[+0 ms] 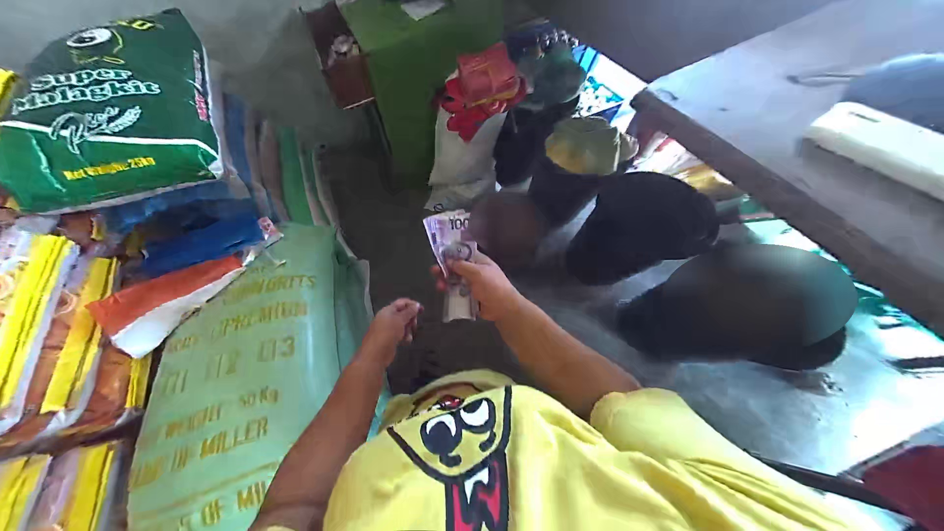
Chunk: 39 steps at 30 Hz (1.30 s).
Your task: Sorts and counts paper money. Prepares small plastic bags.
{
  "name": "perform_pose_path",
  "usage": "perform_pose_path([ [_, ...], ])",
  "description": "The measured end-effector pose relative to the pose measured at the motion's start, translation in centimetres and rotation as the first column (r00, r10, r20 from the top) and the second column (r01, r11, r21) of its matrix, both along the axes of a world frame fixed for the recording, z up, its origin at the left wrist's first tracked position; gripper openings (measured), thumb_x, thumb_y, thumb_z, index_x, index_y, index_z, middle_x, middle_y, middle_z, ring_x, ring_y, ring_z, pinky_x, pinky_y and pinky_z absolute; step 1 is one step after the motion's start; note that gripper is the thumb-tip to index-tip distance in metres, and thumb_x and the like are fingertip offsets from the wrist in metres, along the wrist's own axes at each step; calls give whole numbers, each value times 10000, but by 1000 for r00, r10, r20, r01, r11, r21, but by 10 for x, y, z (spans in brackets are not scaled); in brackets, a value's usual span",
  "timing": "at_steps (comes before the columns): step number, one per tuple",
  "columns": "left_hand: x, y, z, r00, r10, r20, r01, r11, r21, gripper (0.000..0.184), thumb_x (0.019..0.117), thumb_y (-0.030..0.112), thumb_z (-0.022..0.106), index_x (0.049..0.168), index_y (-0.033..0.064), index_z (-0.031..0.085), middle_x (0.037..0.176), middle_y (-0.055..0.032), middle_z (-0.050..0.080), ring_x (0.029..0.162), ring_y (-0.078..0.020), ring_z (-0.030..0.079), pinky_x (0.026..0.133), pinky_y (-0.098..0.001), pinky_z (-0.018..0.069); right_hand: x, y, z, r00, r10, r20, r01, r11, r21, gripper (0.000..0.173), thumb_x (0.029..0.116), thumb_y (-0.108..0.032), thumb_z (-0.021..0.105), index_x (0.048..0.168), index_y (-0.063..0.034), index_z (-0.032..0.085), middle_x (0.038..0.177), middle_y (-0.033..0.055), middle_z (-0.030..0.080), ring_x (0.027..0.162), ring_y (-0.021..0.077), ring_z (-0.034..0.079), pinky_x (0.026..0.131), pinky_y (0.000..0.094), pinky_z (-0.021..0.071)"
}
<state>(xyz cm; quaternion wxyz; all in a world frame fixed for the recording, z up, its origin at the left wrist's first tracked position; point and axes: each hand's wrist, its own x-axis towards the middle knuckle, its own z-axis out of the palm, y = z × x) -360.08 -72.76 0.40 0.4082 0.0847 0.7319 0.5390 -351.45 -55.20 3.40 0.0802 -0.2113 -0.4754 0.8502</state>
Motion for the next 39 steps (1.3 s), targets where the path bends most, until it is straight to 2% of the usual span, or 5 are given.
perform_pose_path([
  [7,-211,117,54,984,-47,-169,97,951,295,324,1100,318,460,1259,110,651,962,12,675,578,-11,476,504,-172,401,-195,81,17,994,-110,-14,111,972,205,358,1038,-52,553,1384,-16,471,1059,125,715,903,203,734,812,383,634],
  [14,-391,252,19,972,46,-229,1,980,200,210,1019,207,652,1104,20,699,1096,-101,677,916,-169,657,801,-373,571,-383,192,-10,984,-149,102,60,805,590,644,972,-148,715,1540,-124,411,1231,163,685,1045,259,709,910,493,595],
  [26,-781,324,39,895,236,-378,-250,968,14,291,1041,256,612,1147,-5,688,1015,-153,727,913,-225,712,867,-463,588,-719,265,2,940,320,114,-340,887,311,756,1000,13,589,1628,-73,177,1163,186,724,939,247,768,880,414,645],
  [30,-952,362,34,883,66,-465,-157,975,-159,343,1051,271,588,1211,-23,661,1132,-219,695,1033,-306,688,950,-532,542,-783,308,-9,901,377,212,-432,815,386,617,1038,-107,597,1592,-100,324,1185,120,737,960,188,754,894,361,616],
  [39,-1245,529,-16,645,-633,-428,270,713,-647,401,1032,281,601,1215,-73,654,1247,-315,639,1212,-462,602,1038,-662,440,-880,364,-45,816,-416,401,245,878,411,392,1023,-117,585,1389,13,529,1205,153,698,1027,194,703,917,362,571],
])
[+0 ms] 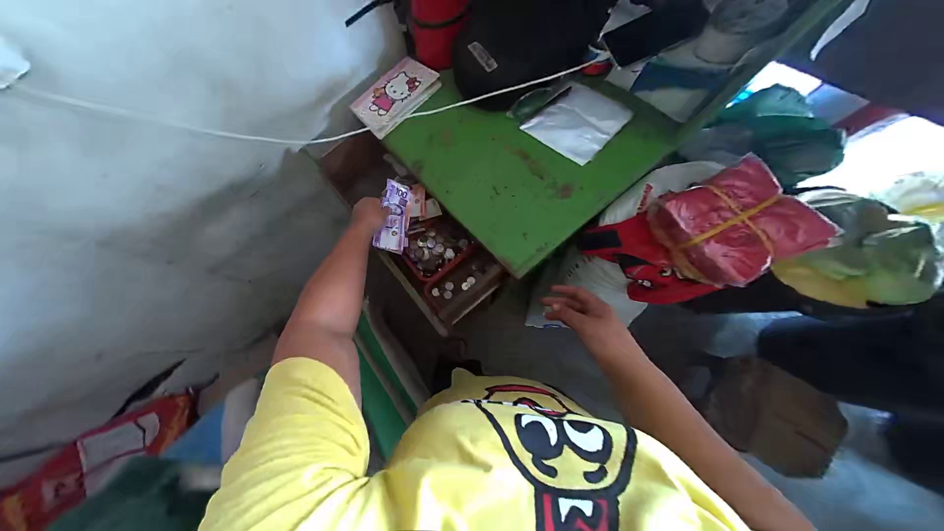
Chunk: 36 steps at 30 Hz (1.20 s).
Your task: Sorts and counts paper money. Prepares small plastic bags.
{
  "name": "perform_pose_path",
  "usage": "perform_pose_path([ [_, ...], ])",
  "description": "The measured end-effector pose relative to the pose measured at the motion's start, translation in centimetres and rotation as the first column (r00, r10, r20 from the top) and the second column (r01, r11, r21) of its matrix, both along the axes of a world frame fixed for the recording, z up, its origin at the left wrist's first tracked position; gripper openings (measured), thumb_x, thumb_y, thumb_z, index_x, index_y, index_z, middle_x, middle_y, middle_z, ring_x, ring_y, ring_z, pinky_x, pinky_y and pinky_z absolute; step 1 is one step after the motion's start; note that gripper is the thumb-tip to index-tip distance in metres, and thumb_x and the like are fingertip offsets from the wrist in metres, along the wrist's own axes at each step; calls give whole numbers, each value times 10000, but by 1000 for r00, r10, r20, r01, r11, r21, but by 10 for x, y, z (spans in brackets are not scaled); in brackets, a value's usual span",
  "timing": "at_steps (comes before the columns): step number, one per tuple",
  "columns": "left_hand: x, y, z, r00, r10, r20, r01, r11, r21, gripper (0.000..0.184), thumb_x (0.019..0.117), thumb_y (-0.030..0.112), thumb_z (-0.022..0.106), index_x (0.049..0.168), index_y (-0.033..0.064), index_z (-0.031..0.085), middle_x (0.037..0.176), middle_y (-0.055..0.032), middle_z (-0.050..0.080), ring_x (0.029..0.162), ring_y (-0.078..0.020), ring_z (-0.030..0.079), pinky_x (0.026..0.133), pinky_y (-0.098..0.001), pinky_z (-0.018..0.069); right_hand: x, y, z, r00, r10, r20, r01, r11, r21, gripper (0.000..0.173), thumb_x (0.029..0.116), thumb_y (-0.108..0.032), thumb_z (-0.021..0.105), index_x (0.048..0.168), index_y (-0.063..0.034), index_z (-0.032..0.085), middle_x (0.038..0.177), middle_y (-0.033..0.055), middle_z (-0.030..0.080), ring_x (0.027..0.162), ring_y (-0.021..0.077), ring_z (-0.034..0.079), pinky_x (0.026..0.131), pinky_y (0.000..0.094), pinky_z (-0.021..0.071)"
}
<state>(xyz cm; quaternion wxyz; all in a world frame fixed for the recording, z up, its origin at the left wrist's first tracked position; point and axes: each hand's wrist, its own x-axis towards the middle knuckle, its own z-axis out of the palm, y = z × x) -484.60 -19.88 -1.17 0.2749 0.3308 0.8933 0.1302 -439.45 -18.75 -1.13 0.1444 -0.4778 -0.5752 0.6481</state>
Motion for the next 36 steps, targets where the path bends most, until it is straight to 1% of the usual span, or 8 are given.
perform_pose_path([
  [5,-43,63,-33,962,-263,-79,239,944,-229,474,997,365,647,1206,-60,666,1285,-310,626,1256,-472,578,1037,-676,439,-40,-26,6,999,-41,8,42,996,-81,374,1026,-120,588,1375,7,541,1234,138,679,1056,182,697,943,350,574],
  [11,-29,61,-38,970,-196,-144,176,974,-144,636,979,352,654,1439,-47,472,1418,-344,505,1250,-522,562,986,-698,473,-58,-38,6,986,-110,127,123,987,-102,345,1016,-78,603,1353,-14,566,1287,147,658,1097,203,684,954,377,567],
  [18,14,40,-54,865,-411,289,439,898,-37,356,1000,204,632,1309,28,622,1266,-232,652,1187,-376,630,1026,-596,478,-84,16,-5,914,-114,389,-73,898,434,493,1011,-356,623,1398,-52,597,1525,208,486,1453,393,407,1171,603,351],
  [24,17,-18,-29,940,-341,-33,338,906,255,316,1068,170,501,1277,-13,651,1310,-224,638,1257,-332,605,1097,-501,461,-105,69,-59,757,-110,644,-324,793,516,830,1008,-655,428,1652,-167,242,1739,144,23,1573,475,-44,1148,800,62],
  [27,20,-74,-53,899,-323,-296,434,745,507,337,1067,193,477,1211,-43,669,1302,-248,644,1315,-404,556,1132,-533,425,-107,71,-66,761,-128,637,-321,778,540,853,1001,-680,402,1652,-155,237,1739,139,27,1574,471,-38,1169,764,107],
  [29,31,-92,-84,872,-324,-368,488,639,594,444,1066,326,449,1300,-3,634,1408,-223,596,1440,-457,407,1202,-625,272,-106,69,-67,764,-137,630,-316,772,551,852,1000,-671,408,1648,-142,249,1737,150,36,1571,481,-25,1177,748,137],
  [33,51,-84,-114,870,-223,-440,476,609,635,605,1063,530,294,1469,152,536,1596,-102,444,1550,-407,208,1205,-701,83,-117,64,-66,757,-171,631,-306,760,573,837,1008,-617,450,1640,-103,261,1722,214,53,1551,540,-4,1187,746,144],
  [36,67,-63,-99,839,-227,-494,524,583,621,622,1041,424,340,1363,-37,605,1474,-311,510,1440,-581,316,1156,-726,166,-122,58,-68,736,-213,643,-299,749,591,856,1007,-633,432,1639,-83,257,1702,268,89,1540,567,34,1184,760,151],
])
